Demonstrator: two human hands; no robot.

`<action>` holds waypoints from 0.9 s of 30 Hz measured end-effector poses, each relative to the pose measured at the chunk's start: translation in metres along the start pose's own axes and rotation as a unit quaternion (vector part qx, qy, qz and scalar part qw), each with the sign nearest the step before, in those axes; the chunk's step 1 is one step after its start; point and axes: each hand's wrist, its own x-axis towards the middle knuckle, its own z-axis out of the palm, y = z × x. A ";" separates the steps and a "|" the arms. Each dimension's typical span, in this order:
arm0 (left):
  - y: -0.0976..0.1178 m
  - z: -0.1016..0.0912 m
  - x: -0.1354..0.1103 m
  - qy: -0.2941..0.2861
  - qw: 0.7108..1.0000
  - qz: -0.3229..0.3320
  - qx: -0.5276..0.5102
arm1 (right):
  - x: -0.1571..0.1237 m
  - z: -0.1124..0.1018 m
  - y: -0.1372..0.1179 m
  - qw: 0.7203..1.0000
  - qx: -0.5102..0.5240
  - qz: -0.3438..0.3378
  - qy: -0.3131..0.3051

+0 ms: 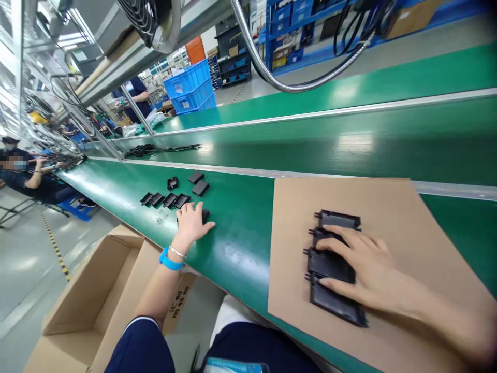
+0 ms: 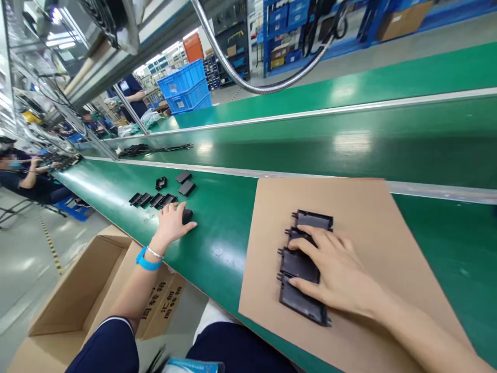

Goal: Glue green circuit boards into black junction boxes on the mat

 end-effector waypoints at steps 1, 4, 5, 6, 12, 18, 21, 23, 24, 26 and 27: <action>-0.010 0.004 0.003 -0.005 1.000 -0.010 0.000 | 0.000 0.000 -0.001 1.000 0.000 0.004 0.002; -0.019 0.014 0.020 -0.019 0.999 0.002 -0.029 | 0.000 -0.002 -0.004 1.000 0.005 0.023 -0.003; -0.018 0.016 0.026 -0.021 0.999 0.012 -0.043 | 0.000 -0.003 -0.005 1.000 0.007 0.026 -0.008; -0.017 0.017 0.030 -0.023 0.998 0.023 -0.057 | 0.000 -0.004 -0.006 1.000 0.009 0.028 -0.011; -0.026 0.014 0.034 -0.046 0.985 0.079 -0.143 | 0.002 -0.008 -0.010 0.999 0.026 0.034 -0.004; 0.001 0.018 0.066 0.005 0.950 0.075 -0.303 | 0.006 -0.013 -0.016 0.998 0.058 0.033 0.007; 0.059 0.027 0.110 -0.027 0.912 0.108 -0.395 | 0.008 -0.022 -0.023 0.997 0.074 0.032 -0.006; 0.111 0.035 0.141 -0.065 0.886 0.149 -0.435 | 0.009 -0.028 -0.028 0.996 0.083 0.032 -0.024; 0.139 0.039 0.155 -0.086 0.873 0.173 -0.447 | 0.009 -0.031 -0.030 0.995 0.086 0.033 -0.031; 0.193 0.048 0.176 -0.122 0.853 0.221 -0.457 | 0.010 -0.035 -0.033 0.995 0.088 0.034 -0.037; 0.216 0.052 0.182 -0.137 0.845 0.243 -0.455 | 0.011 -0.037 -0.033 0.995 0.088 0.032 -0.037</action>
